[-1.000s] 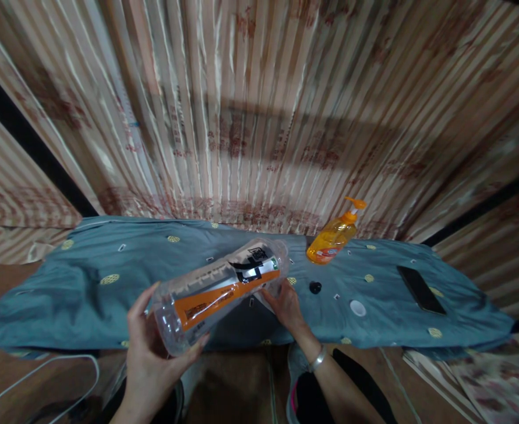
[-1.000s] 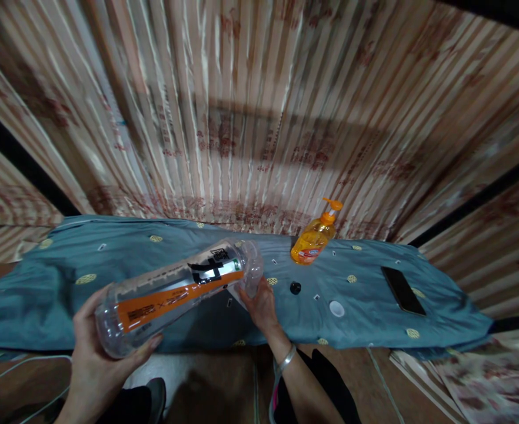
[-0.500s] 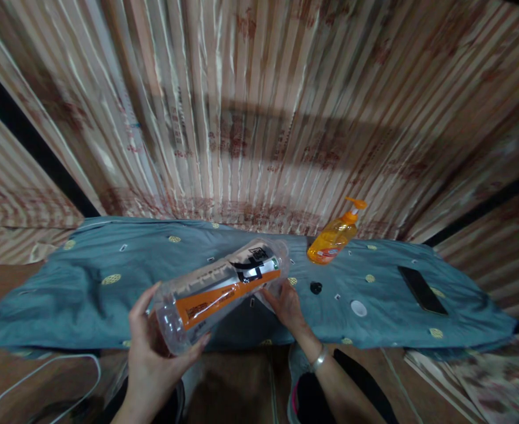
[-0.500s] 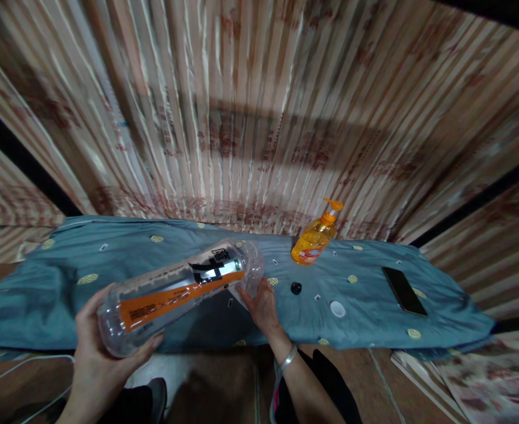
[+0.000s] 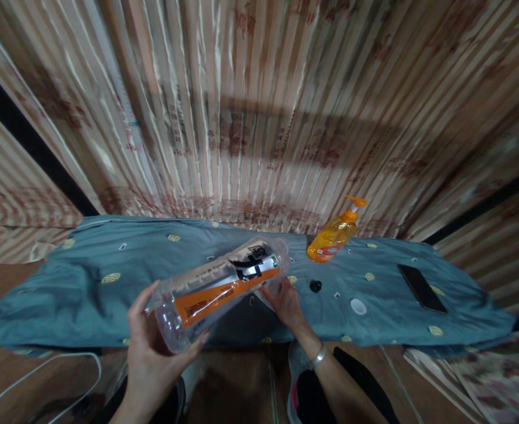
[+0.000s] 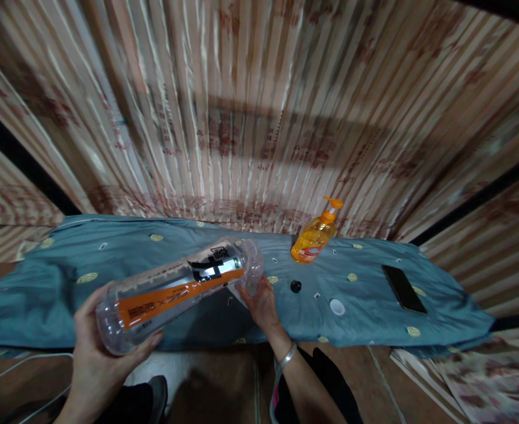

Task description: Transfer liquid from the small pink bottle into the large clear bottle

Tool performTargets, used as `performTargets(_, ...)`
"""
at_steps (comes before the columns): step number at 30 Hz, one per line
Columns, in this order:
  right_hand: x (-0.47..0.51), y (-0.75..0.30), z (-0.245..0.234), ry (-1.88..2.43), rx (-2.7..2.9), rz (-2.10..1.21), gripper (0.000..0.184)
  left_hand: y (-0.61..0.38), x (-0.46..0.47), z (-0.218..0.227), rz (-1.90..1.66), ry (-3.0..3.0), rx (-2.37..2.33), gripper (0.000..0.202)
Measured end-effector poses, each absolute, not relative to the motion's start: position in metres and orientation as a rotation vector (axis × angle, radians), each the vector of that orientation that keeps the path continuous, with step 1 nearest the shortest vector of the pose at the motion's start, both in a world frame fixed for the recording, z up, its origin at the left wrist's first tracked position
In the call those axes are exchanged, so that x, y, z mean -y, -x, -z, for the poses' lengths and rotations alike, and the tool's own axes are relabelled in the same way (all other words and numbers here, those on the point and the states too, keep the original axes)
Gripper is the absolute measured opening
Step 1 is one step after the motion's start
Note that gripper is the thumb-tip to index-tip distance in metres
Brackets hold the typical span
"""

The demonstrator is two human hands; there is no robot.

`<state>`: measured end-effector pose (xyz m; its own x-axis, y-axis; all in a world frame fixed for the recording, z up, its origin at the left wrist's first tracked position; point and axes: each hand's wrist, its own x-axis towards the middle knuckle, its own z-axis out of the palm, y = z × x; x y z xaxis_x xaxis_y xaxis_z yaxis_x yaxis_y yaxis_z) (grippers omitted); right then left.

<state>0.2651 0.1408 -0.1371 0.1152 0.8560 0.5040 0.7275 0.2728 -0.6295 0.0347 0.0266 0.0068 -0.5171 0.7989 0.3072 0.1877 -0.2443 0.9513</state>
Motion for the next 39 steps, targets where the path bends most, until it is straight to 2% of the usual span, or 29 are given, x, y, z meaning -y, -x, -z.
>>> performTargets(21, -0.143, -0.268, 0.146, 1.492, 1.65, -0.143, 0.025, -0.028, -0.028, -0.003, -1.782, -1.245, -1.577, 0.089)
performTargets(26, -0.142, -0.268, 0.146, 1.482, 1.642, -0.149, 0.023, -0.018, -0.031, 0.001, -1.742, -1.423, -1.622, 0.09)
performTargets(39, -0.141, -0.268, 0.148, 1.496, 1.632, -0.188, 0.019, -0.033, -0.027, -0.006, -1.802, -1.222, -1.609, 0.088)
